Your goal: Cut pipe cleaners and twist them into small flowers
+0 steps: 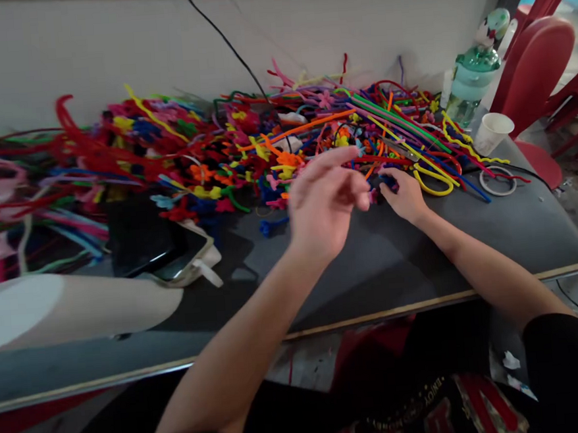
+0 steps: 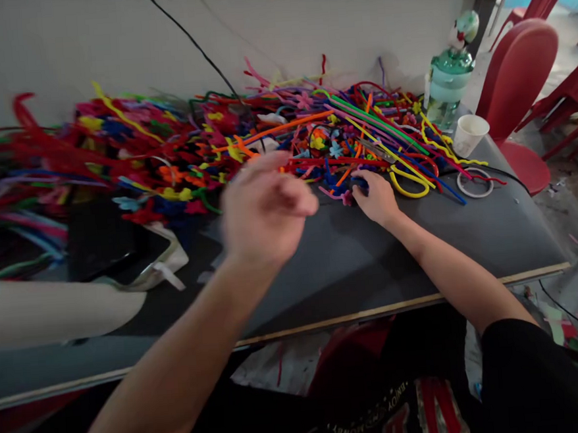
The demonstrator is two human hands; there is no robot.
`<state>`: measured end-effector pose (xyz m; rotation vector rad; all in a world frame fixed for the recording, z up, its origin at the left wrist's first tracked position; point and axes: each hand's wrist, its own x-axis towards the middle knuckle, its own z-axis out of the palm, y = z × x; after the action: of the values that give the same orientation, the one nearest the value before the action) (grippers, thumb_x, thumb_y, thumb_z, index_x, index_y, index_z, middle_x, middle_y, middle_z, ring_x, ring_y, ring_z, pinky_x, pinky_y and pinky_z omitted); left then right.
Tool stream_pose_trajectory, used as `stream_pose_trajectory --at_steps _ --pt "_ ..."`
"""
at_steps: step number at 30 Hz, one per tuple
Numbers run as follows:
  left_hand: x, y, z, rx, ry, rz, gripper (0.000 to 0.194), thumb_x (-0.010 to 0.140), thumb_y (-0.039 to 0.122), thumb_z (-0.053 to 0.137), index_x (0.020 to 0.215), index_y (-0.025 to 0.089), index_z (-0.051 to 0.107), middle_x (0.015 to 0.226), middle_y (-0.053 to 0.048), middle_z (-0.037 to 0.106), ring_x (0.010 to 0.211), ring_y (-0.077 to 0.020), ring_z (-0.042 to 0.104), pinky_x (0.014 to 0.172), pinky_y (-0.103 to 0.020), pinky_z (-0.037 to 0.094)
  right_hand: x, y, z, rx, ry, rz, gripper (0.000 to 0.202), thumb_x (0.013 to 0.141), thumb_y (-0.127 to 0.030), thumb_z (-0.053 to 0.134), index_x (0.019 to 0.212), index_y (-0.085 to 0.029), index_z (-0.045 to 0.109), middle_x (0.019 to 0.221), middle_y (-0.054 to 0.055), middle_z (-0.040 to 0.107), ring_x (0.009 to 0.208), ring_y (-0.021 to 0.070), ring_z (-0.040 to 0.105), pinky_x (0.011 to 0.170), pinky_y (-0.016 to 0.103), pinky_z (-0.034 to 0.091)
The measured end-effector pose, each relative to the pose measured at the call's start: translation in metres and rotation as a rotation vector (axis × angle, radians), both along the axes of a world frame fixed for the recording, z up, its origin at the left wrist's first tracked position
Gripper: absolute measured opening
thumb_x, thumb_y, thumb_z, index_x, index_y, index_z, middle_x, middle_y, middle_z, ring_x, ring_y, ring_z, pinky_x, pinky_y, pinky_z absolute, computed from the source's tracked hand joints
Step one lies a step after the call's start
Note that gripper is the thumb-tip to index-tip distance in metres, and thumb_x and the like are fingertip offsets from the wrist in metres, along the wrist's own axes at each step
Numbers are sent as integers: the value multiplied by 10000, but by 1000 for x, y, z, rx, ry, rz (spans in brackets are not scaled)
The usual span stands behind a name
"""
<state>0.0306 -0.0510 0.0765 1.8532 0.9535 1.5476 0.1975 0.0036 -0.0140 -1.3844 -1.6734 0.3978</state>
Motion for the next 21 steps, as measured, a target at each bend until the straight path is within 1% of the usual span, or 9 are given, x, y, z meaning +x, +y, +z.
stream_pose_trajectory --at_steps 2,4,6,8,11,13,15,18,21 --pt "17 28 -27 -74 -91 -41 335 968 442 433 974 207 672 616 6 587 477 -83 525 463 -222 459 0 -3 1 46 14 -5 263 805 -198 563 1044 -217 672 1066 73 726 978 222 671 847 374 556" --pt "29 44 -56 -141 -91 8 295 962 386 442 960 183 656 604 10 580 477 -83 509 477 -216 440 2 -5 3 92 2 -8 260 807 -187 548 1035 -216 669 1061 78 723 979 224 667 844 377 555" --pt "35 51 -80 -126 14 109 279 958 333 435 967 167 659 593 10 575 503 -98 529 518 -228 442 8 -3 10 149 -33 -20 258 816 -176 524 1027 -223 666 1056 76 718 996 225 659 885 391 542" --pt "37 52 -92 -65 171 170 267 945 291 438 971 162 670 617 1 608 508 -106 543 545 -240 437 16 8 19 199 -67 -42 272 821 -151 494 1019 -232 662 1060 71 712 1029 228 647 945 409 516" --pt "40 53 -92 28 451 164 241 913 236 467 994 171 684 688 -31 683 569 -136 610 586 -251 446 36 44 34 175 -116 -59 279 803 -116 495 993 -223 669 1050 76 709 1010 249 648 970 449 496" --pt "44 54 -87 67 676 106 225 892 226 499 1002 166 686 762 -70 724 673 -179 671 620 -265 465 50 74 41 124 -157 -77 236 783 -120 548 958 -210 679 1008 94 709 990 282 647 969 491 487" --pt "49 54 -83 63 871 54 241 906 245 487 1008 150 683 825 -110 740 764 -229 703 643 -292 485 63 103 43 66 -187 -127 201 772 -127 604 950 -177 683 1013 133 699 1034 321 628 1001 550 448" --pt "50 51 -79 -3 1002 80 308 949 279 413 1014 149 684 876 -134 742 832 -265 712 662 -321 502 74 134 44 -28 -326 -215 224 770 -124 640 989 -138 684 1034 164 687 1089 350 606 1012 589 418" --pt "43 48 -77 -63 1006 118 300 945 293 423 1020 179 690 861 -111 742 848 -256 710 671 -311 505 80 150 49 -68 -533 -216 164 818 -159 599 946 -141 701 938 128 702 1033 325 636 933 555 480"
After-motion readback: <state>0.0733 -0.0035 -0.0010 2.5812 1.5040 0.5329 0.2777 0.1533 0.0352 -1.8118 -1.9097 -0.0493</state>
